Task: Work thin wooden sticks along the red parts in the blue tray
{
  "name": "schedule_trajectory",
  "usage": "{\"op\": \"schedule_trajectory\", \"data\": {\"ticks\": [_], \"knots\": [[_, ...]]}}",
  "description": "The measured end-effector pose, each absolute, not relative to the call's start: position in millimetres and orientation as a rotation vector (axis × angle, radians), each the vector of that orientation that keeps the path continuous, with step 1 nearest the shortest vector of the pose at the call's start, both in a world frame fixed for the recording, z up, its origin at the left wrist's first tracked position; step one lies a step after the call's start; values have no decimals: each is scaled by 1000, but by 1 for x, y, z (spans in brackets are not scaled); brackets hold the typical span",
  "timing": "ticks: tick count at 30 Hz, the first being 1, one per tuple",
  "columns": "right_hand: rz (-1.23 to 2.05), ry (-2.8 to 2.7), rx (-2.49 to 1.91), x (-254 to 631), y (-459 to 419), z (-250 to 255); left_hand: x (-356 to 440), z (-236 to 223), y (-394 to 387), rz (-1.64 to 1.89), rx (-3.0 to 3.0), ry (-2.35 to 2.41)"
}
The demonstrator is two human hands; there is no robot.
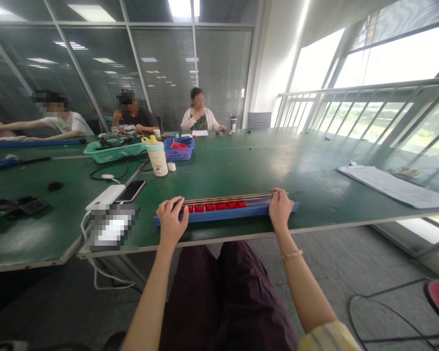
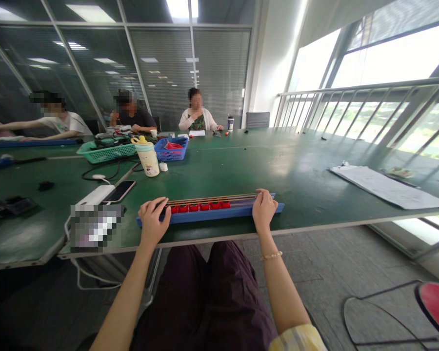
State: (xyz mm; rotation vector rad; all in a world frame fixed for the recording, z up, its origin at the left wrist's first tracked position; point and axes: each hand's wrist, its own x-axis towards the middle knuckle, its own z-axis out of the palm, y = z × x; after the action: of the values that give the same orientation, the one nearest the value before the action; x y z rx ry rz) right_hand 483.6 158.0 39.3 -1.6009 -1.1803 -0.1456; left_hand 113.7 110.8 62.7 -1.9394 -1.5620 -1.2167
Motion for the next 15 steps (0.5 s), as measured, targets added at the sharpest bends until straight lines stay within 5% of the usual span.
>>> {"op": "schedule_trajectory", "data": {"ticks": [15], "knots": [[-106,-1181,-1579,487,153,40,118,65,106,-1244,-1931,-1553]]}}
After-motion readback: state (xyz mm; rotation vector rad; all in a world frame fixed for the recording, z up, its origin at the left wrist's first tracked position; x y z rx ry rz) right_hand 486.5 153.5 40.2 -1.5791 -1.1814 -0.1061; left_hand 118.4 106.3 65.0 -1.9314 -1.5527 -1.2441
